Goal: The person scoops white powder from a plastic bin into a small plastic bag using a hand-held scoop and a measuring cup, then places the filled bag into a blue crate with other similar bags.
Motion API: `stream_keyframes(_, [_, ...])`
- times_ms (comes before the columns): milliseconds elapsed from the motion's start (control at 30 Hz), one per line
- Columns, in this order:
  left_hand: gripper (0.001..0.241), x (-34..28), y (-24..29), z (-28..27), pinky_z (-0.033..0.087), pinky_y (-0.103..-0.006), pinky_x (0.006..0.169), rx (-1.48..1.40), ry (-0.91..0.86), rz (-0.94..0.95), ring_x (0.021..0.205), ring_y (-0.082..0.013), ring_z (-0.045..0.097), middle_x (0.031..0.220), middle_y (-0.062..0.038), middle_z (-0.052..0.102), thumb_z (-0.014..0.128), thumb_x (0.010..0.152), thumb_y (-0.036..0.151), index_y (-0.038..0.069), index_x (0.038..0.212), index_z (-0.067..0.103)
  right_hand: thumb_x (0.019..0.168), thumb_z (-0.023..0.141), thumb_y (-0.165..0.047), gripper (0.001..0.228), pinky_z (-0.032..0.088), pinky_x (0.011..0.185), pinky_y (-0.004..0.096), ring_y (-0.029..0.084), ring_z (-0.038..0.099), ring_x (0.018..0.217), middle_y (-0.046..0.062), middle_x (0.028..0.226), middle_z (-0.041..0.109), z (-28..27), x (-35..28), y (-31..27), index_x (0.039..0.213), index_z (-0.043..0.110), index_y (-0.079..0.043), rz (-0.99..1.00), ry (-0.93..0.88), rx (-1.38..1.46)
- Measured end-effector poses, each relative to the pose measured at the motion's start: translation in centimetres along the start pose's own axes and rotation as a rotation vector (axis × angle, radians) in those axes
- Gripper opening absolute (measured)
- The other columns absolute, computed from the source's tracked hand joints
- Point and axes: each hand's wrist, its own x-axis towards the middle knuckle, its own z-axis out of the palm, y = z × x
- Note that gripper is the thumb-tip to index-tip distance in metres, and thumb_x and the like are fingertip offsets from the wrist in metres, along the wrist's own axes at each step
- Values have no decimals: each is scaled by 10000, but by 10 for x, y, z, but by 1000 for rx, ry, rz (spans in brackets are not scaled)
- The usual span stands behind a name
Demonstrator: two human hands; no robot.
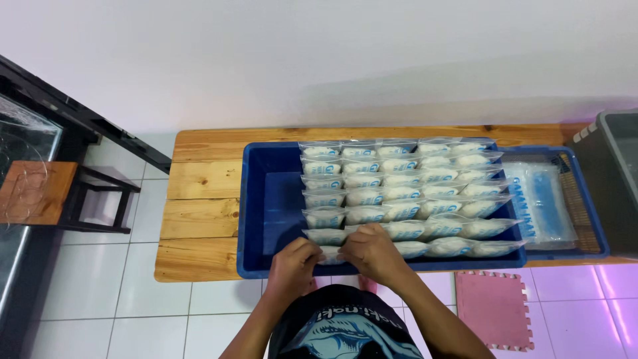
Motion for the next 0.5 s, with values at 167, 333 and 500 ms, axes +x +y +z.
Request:
stream_keyframes(167, [60,8,15,-12,528,-325,710,-28,18,-6,788,-211,691,859,-44,697,725,907,58,87,855,725,948,778,-217,105,434,787,394,217,606,778,-51,811,678,-17,11,-7,872,741,-155,-9,17,20])
stream_keyframes(333, [59,10,-12,-6,526,-351,719,21,-129,21,796,-246,691,852,-43,696,786,847,112,105,860,729,914,786,-221,187,499,618,426,289,691,687,40,752,714,-24,25,-2,805,738,-77,28,-214,154])
stream_keyframes(500, [214,52,-3,-25,573,-499,852,0,141,-115,973,-417,713,970,-161,704,774,825,33,69,1033,736,915,781,-300,173,571,754,473,343,711,887,80,901,739,-22,39,19,1011,758,-158,318,-14,-73])
